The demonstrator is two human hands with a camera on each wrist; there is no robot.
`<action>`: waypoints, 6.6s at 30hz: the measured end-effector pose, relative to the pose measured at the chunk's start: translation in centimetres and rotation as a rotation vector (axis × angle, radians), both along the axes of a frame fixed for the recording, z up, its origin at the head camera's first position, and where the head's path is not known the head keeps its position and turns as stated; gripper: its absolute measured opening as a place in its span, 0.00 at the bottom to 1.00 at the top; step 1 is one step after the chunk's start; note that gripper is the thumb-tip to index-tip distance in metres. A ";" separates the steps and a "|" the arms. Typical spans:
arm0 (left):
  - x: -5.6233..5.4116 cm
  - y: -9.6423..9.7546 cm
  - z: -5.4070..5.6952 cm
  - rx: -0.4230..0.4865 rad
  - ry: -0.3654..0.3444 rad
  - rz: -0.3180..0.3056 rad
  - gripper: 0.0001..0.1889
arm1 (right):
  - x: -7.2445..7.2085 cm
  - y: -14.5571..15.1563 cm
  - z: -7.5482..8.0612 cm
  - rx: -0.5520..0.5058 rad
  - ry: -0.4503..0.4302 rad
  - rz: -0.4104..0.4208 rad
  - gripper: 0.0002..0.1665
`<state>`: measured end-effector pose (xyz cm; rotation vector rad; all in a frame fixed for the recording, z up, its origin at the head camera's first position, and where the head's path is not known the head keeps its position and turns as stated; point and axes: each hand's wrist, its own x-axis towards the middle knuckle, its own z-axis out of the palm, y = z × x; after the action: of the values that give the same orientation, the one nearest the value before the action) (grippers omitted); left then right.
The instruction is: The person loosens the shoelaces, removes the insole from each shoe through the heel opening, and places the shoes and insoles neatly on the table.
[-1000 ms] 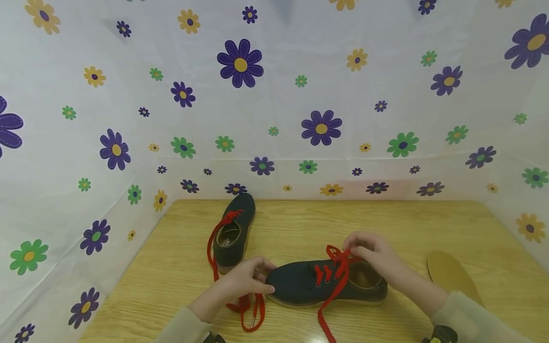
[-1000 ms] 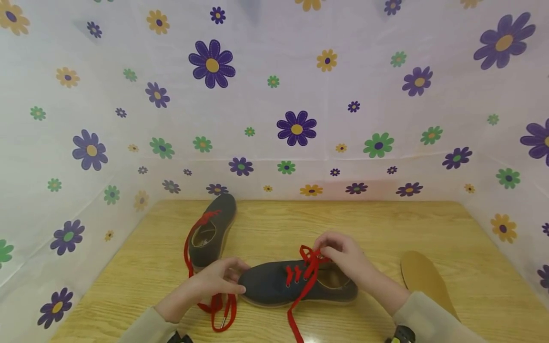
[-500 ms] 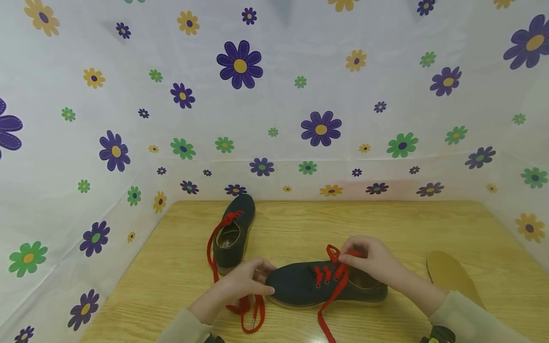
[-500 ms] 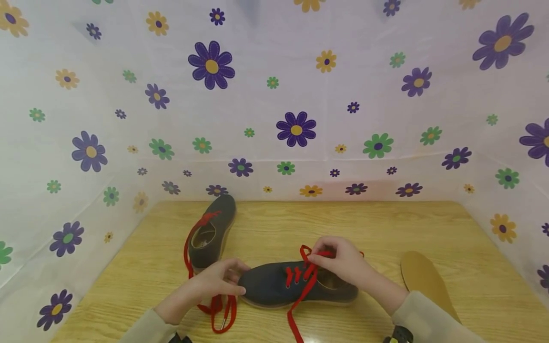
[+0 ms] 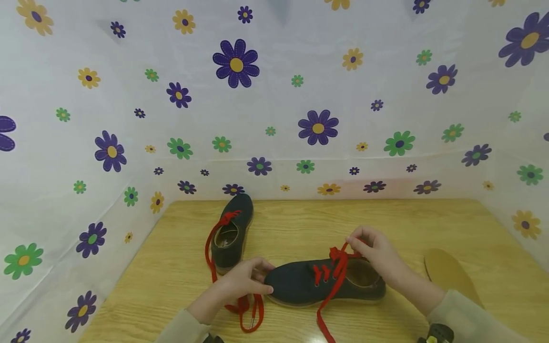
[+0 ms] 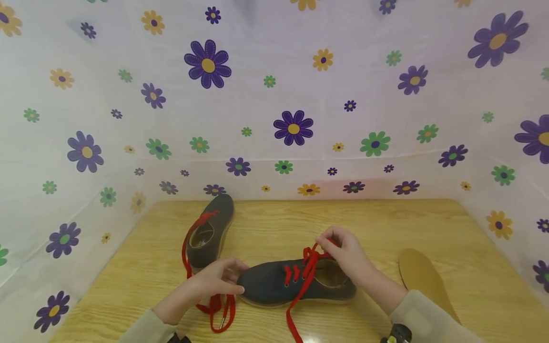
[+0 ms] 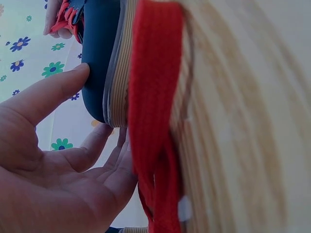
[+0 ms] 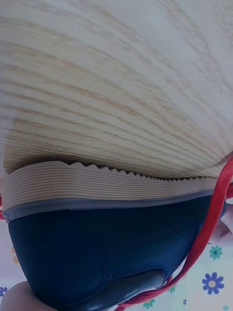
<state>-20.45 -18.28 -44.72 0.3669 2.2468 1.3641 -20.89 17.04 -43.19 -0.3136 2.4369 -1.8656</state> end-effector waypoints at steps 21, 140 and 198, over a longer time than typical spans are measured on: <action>0.0 0.0 0.1 -0.014 0.004 0.003 0.25 | -0.1 -0.2 -0.1 0.168 0.191 0.326 0.03; 0.0 -0.2 0.1 -0.018 0.027 -0.009 0.25 | -0.2 0.1 0.9 0.211 0.167 0.265 0.05; 0.0 -0.1 -0.1 -0.009 0.001 -0.002 0.25 | -0.5 0.7 1.4 0.433 0.465 0.104 0.07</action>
<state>-20.40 -18.34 -44.80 0.3666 2.2518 1.3522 -21.36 17.78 -41.78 -0.9031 2.9544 -1.2806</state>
